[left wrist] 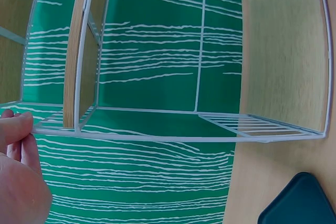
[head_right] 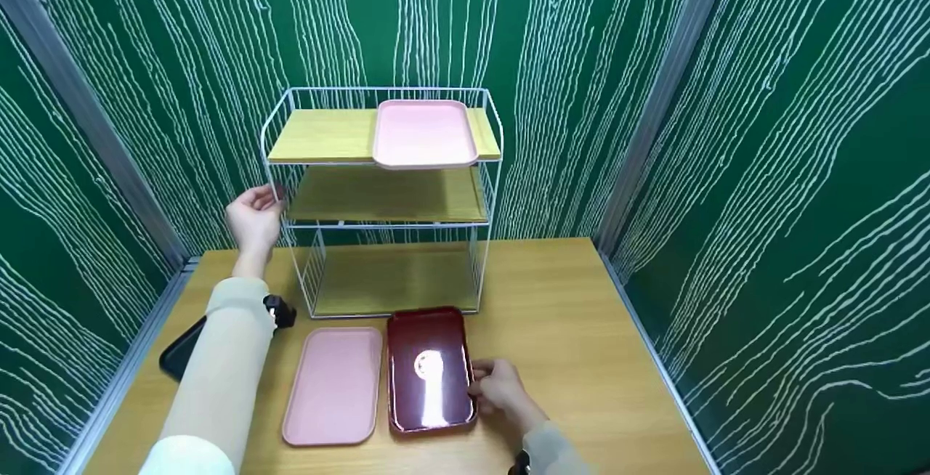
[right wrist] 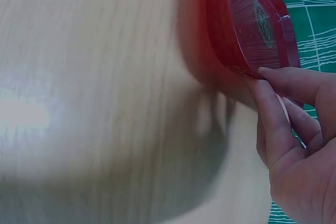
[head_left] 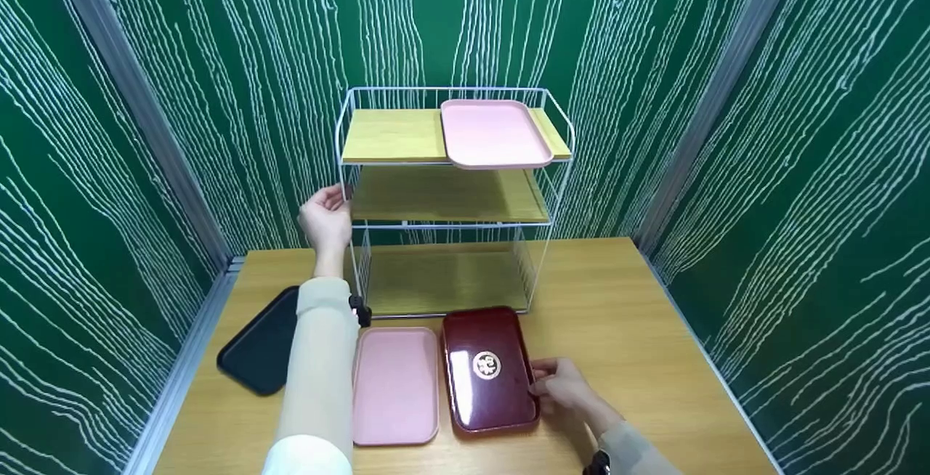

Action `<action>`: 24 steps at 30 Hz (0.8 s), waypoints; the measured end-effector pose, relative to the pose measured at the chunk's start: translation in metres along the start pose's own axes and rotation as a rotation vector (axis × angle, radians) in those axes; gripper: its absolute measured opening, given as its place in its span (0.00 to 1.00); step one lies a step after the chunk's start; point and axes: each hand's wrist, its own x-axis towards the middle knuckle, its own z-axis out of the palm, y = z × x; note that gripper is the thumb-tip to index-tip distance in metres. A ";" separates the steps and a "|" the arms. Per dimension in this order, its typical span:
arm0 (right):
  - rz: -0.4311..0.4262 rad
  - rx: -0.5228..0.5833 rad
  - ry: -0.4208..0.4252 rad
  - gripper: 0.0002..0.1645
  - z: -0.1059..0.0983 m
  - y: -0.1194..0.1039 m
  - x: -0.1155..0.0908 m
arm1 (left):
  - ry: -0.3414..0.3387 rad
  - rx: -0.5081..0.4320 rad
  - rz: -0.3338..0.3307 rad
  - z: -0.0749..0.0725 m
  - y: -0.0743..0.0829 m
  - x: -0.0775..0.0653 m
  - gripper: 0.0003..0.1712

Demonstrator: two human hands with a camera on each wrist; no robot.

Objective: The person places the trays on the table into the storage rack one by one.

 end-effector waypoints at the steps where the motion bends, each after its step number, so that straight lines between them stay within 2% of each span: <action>1: 0.002 -0.001 0.003 0.36 -0.001 -0.002 0.000 | -0.002 -0.004 -0.005 0.000 0.000 0.000 0.14; 5: 0.024 0.028 0.003 0.36 -0.003 -0.012 0.001 | -0.005 -0.005 -0.008 0.000 -0.001 0.001 0.15; 15: -0.079 -0.027 0.015 0.32 -0.009 -0.044 -0.001 | -0.015 -0.031 -0.027 -0.002 -0.001 0.002 0.16; 19: -0.067 0.026 0.000 0.34 -0.015 -0.056 -0.001 | -0.013 -0.025 -0.024 -0.003 -0.001 0.002 0.16; 24: -0.051 0.081 0.000 0.36 -0.025 -0.071 0.001 | -0.009 0.027 -0.007 -0.001 -0.001 0.001 0.16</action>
